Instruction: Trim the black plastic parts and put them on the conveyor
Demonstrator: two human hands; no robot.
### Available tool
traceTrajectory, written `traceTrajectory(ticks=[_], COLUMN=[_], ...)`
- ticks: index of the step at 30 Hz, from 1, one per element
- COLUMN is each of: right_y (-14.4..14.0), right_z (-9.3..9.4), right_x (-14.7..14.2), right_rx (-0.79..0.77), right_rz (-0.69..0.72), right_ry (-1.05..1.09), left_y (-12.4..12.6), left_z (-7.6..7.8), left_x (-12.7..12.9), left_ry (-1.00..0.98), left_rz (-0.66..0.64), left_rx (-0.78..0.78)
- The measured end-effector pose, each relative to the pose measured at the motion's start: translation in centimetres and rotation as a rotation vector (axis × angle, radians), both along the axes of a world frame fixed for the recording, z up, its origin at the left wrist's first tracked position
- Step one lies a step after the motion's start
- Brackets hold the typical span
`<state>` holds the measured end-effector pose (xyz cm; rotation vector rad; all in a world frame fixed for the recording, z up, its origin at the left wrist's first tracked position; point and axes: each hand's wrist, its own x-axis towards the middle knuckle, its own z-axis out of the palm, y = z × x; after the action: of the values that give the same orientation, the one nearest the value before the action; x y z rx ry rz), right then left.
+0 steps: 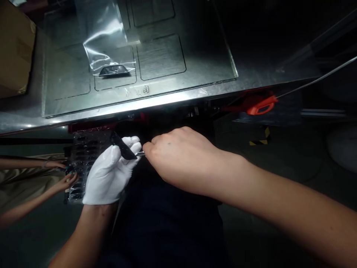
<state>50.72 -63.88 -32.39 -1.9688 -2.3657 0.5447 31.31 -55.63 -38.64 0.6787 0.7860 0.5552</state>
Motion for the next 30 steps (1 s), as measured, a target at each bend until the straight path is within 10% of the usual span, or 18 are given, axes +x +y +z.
traceTrajectory(ticks=[17,30], right_y=[-0.8,-0.9], right_z=[-0.3,-1.6], right_x=[0.1,3.8], right_rx=[-0.006,0.409], right_rz=[-0.030,-0.357], right_ry=[0.125,0.275], left_y=[-0.2,-0.2], left_z=[-0.5,-0.3], left_x=[0.0,-0.4], left_ry=[-0.033,-0.033], left_rz=[0.043,0.093], left_rx=[0.027,-0.026])
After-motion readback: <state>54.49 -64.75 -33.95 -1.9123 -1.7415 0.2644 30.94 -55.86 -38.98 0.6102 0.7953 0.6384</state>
